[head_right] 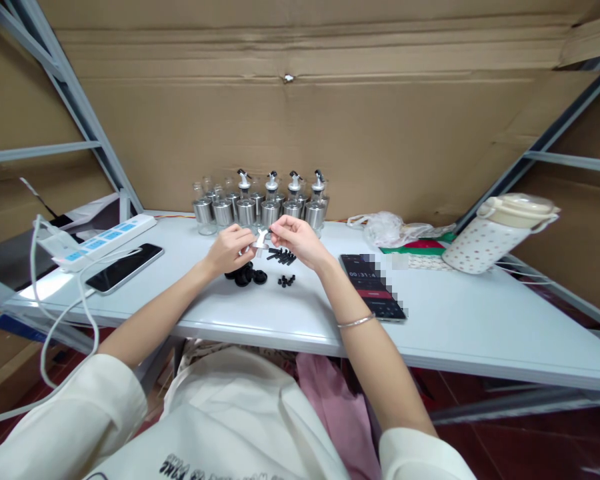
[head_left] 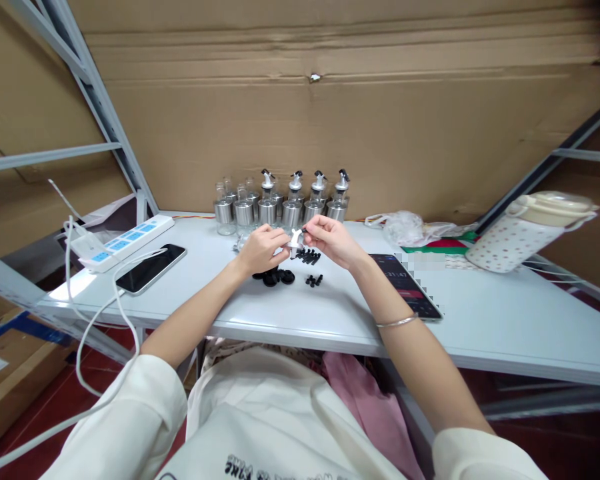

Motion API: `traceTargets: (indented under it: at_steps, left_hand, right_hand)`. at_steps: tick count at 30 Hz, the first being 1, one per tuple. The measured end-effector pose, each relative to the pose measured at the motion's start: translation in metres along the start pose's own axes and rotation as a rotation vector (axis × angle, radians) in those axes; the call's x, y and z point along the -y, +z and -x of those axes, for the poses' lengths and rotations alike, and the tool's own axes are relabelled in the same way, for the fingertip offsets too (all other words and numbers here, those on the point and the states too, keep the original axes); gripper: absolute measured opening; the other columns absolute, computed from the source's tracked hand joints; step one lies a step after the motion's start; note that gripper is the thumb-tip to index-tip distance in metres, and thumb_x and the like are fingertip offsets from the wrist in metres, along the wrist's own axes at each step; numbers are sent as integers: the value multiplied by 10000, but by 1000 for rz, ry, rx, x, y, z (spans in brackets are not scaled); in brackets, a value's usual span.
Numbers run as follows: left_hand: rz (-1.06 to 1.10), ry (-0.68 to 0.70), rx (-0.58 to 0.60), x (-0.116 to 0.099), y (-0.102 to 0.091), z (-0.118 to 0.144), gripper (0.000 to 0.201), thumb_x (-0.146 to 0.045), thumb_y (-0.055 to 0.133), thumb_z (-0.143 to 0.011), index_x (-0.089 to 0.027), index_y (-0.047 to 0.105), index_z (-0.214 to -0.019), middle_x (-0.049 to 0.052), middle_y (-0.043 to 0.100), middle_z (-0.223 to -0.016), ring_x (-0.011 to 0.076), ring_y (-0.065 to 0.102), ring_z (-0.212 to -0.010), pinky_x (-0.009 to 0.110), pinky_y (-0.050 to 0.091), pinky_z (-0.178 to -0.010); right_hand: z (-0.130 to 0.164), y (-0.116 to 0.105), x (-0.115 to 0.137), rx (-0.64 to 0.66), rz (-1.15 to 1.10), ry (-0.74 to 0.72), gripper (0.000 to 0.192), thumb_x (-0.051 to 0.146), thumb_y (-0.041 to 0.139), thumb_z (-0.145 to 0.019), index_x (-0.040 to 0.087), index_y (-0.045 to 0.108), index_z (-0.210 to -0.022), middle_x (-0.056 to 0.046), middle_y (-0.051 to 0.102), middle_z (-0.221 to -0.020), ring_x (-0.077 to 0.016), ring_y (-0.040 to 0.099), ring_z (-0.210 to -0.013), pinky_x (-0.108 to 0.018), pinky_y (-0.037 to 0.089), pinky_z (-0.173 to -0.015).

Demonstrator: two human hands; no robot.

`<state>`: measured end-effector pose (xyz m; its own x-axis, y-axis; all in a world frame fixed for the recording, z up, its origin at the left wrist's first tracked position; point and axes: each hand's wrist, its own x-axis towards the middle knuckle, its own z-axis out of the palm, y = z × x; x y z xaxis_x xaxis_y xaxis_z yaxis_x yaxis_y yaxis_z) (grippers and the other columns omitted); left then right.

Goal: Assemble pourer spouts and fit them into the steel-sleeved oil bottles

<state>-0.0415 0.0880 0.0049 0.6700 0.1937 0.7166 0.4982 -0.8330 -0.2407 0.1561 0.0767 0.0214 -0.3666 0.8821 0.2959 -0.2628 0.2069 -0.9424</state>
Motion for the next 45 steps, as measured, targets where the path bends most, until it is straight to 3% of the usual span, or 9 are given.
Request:
traceTargets:
  at_steps: [15, 19, 23, 27, 37, 45]
  left_hand:
    - [-12, 14, 29, 0, 2, 1, 202, -199, 366, -888, -180, 517, -754, -8, 550, -622, 128, 473, -559, 275, 352, -644]
    - [-2, 5, 24, 1, 2, 1, 193, -196, 366, -882, -181, 512, -757, -8, 558, -626, 127, 477, -559, 273, 353, -644]
    - [9, -22, 39, 2, 2, 2, 177, -182, 374, -856, -184, 494, -725, -7, 564, -625, 126, 481, -563, 273, 354, -649]
    - [23, -30, 29, 2, 2, 2, 182, -175, 368, -847, -181, 499, -721, 4, 583, -646, 128, 494, -580, 276, 357, -659]
    - [53, -57, 55, -2, 1, 0, 219, -205, 350, -878, -190, 486, -707, -5, 549, -598, 128, 476, -550, 277, 359, -646]
    - [64, -57, 64, -3, 2, 0, 234, -219, 335, -893, -193, 467, -701, -16, 524, -576, 126, 458, -530, 274, 353, -636]
  right_hand:
    - [-1, 5, -2, -24, 18, -10, 383, 465, 774, -651, 182, 517, -638, 60, 526, -524, -69, 451, -526, -235, 379, -586]
    - [-1, 5, -3, -2, -63, 69, 297, 454, 707, -740, 172, 614, -753, 42, 535, -566, -81, 492, -561, -238, 419, -610]
    - [0, 4, -3, 76, -154, 192, 196, 311, 584, -857, 151, 679, -919, 22, 523, -620, -90, 509, -607, -245, 452, -643]
    - [0, 5, -3, 133, -228, 214, 206, 264, 524, -876, 146, 691, -904, 24, 463, -609, -96, 479, -595, -253, 463, -645]
    - [0, 5, -3, 179, -222, 209, 184, 319, 572, -833, 168, 675, -852, 45, 322, -607, -103, 390, -545, -274, 449, -637]
    - [1, 5, -2, 231, -257, 196, 194, 331, 672, -762, 154, 684, -839, 48, 327, -621, -84, 416, -566, -239, 454, -633]
